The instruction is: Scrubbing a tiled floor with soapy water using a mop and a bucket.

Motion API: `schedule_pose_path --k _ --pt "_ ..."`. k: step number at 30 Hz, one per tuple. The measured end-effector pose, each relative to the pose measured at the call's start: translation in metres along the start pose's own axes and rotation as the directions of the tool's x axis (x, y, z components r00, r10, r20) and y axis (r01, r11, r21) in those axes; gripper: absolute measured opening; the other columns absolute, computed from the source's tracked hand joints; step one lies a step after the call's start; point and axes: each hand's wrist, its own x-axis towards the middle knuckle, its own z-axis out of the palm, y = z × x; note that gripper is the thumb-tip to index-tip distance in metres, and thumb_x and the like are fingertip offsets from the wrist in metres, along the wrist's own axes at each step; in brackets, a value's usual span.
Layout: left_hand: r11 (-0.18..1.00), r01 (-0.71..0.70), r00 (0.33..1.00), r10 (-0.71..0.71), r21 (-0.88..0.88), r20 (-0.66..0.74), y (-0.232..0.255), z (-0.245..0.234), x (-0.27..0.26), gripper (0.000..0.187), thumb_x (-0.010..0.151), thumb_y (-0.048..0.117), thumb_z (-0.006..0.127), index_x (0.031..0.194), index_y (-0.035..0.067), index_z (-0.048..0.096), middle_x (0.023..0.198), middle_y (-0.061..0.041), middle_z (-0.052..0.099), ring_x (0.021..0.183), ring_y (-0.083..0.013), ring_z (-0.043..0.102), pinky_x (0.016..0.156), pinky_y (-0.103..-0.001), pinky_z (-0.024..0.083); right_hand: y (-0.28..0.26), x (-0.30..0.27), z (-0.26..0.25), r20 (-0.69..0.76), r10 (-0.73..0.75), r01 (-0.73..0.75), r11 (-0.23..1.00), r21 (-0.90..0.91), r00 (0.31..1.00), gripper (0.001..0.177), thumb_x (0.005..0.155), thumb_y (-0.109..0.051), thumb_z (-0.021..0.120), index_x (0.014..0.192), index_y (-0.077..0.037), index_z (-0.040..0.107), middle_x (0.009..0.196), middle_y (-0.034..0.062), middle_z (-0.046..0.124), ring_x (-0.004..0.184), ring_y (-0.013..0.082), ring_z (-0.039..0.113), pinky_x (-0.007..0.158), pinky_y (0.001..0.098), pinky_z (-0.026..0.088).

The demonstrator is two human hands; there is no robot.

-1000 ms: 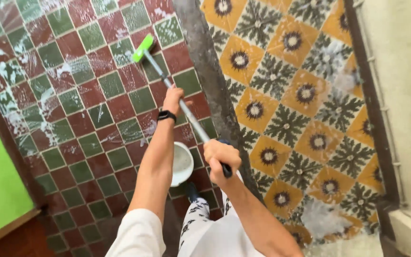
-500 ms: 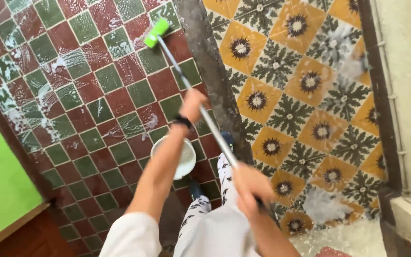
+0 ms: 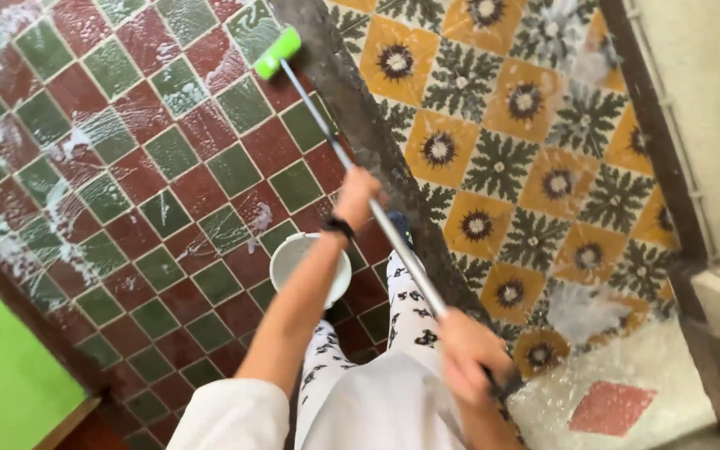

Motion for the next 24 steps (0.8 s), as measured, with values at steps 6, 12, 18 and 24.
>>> schedule_pose_path --k 6,12,18,24 --pt "0.894 0.190 0.982 -0.178 -0.407 0.069 0.072 0.021 -0.100 0.040 0.091 0.031 0.087 0.071 0.013 0.056 0.076 -0.006 0.060 0.087 -0.0322 0.059 0.118 -0.054 0.039 -0.099 -0.074 0.024 -0.299 0.092 -0.098 0.995 -0.004 0.950 0.022 0.068 -0.014 0.037 0.055 -0.018 0.020 0.045 -0.0017 0.017 0.040 0.0105 0.013 0.047 0.0316 0.018" --pt "0.993 -0.114 0.993 0.112 0.037 0.031 -0.141 0.092 -0.136 0.021 0.073 0.029 0.095 0.076 0.027 0.073 0.078 0.001 0.065 0.090 -0.0245 0.071 0.104 -0.043 0.056 -0.029 -0.169 0.145 -0.220 -0.389 0.283 0.875 -0.394 0.895 0.038 0.092 0.007 0.068 0.058 -0.005 0.056 0.060 0.0164 0.061 0.051 0.0277 0.056 0.052 0.0405 0.045" --pt "0.946 -0.207 0.967 0.237 -0.251 0.095 -0.099 0.016 -0.281 0.025 0.093 0.036 0.084 0.086 0.013 0.079 0.088 -0.012 0.072 0.088 -0.0381 0.064 0.086 -0.052 0.052 -0.136 -0.262 0.200 -0.205 -0.161 0.209 0.947 0.243 0.965 0.044 0.100 -0.014 0.058 0.061 -0.010 0.039 0.054 0.0043 0.041 0.044 0.0195 0.036 0.049 0.0359 0.029" --pt "0.977 -0.097 0.960 0.143 -0.189 0.242 -0.013 -0.006 -0.378 0.012 0.068 0.009 0.079 0.072 0.020 0.081 0.073 -0.007 0.068 0.082 -0.0378 0.059 0.080 -0.047 0.050 -0.179 -0.342 0.152 -0.279 -0.027 0.114 0.947 0.300 0.960 0.056 0.103 -0.033 0.068 0.060 -0.014 0.038 0.050 0.0016 0.038 0.045 0.0185 0.034 0.053 0.0386 0.035"
